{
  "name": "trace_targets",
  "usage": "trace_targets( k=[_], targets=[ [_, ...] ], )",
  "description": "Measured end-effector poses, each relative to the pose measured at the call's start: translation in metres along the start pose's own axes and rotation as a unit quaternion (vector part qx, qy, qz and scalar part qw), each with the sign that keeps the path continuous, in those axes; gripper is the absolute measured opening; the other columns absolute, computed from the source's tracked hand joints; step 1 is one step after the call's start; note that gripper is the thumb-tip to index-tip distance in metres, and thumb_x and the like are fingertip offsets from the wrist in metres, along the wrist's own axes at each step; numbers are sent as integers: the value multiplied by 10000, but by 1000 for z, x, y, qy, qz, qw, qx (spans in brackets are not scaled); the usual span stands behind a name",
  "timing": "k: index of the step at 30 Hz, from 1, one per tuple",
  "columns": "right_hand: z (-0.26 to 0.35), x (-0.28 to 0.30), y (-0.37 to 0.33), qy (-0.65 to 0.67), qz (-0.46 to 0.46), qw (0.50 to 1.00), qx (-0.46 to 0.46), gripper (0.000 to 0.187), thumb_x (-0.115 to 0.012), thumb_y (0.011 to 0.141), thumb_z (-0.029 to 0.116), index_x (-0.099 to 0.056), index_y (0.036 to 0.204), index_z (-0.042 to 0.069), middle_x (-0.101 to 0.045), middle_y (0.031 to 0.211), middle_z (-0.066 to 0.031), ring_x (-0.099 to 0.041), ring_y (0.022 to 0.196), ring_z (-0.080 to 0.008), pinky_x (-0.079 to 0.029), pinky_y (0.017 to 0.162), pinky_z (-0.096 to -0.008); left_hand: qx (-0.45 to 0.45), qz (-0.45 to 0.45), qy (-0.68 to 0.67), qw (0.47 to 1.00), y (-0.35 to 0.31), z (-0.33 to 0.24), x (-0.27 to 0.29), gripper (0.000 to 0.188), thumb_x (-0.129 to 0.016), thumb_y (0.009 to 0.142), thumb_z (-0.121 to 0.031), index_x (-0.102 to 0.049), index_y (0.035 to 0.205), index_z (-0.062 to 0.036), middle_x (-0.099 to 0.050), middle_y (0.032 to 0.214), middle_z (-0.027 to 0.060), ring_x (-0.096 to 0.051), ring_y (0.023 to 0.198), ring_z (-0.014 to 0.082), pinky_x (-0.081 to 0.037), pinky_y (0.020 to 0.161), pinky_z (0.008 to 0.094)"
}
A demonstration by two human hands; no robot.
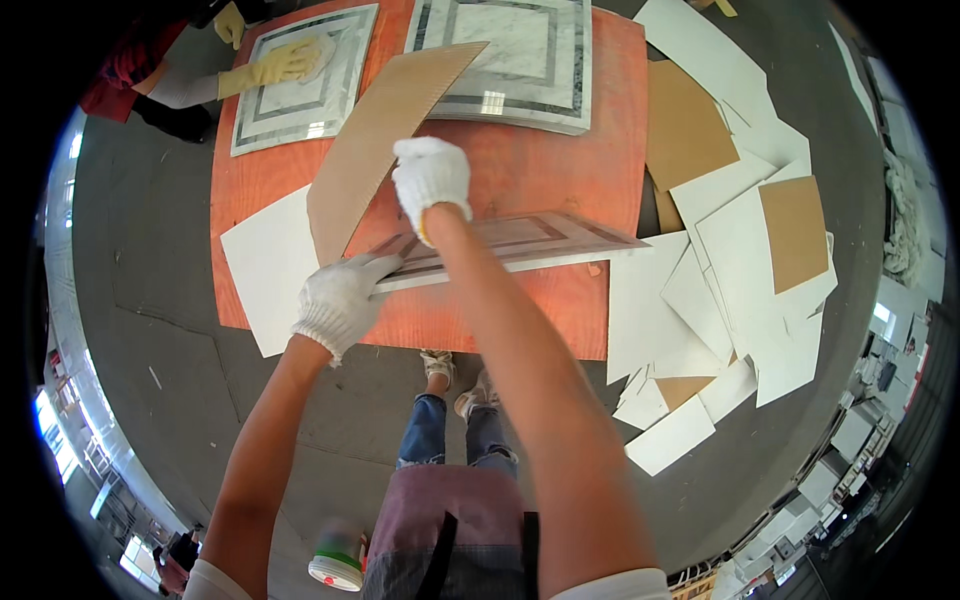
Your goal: The person picks up square tiles from a table, walks to a partially tiled floor area, and places each tile into position. The person repeats this process multiple times, carrying tiles one at a time and aligning them with the existing pattern.
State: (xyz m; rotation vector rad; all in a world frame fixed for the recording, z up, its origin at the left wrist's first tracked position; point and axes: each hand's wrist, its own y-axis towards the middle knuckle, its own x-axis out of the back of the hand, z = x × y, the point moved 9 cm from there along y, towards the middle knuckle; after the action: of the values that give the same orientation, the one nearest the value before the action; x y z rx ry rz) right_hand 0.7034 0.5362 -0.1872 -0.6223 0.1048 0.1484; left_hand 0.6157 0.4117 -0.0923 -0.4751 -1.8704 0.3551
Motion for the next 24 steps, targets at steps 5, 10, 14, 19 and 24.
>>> trace_targets(
  k=[5,10,14,19,24],
  targets=[
    [66,85,-34,-47,14,997,-58,460,-600,893,169,-492,1274,-66,-575,1177,-163,-621,960,-245,-549,808,-293,17,12,-10,1000,1,-3,3,297,-537,848,-193,-638,1126,-166,-660,1032,82,-630,915,291,-511,776,402],
    [19,83,-45,-59,49,984,-162,716,-628,867,401,-354,1348,-52,-416,1337,-199,-502,1189,-327,-477,959,-373,7,-6,0,1000,-1,-6,7,269,-541,862,-216,-653,1101,-165,-660,1044,86,-631,909,291,-510,767,400],
    [-8,24,-41,-16,111,972,-207,793,-643,824,517,-385,1291,-70,-458,1240,-231,-524,1155,-329,-478,953,-377,17,7,9,1000,-2,-9,10,263,-548,863,-224,-655,1095,-163,-659,1047,77,-633,900,289,-511,765,396],
    [-23,-36,-34,-39,93,983,-152,704,-647,828,454,-445,1254,-69,-536,1166,-219,-578,1062,-305,-520,871,-382,-4,-4,9,1000,-11,-15,-4,312,-540,833,-139,-615,1134,-164,-650,1022,75,-636,892,297,-520,745,415],
    [-27,-30,-14,-186,-73,979,-26,362,-552,835,296,-624,950,-39,-648,906,-238,-637,875,-379,-511,744,-435,-27,-34,9,999,-17,-25,-4,310,-548,821,-133,-629,1119,-158,-655,1017,73,-636,910,280,-515,769,401]
  ],
)
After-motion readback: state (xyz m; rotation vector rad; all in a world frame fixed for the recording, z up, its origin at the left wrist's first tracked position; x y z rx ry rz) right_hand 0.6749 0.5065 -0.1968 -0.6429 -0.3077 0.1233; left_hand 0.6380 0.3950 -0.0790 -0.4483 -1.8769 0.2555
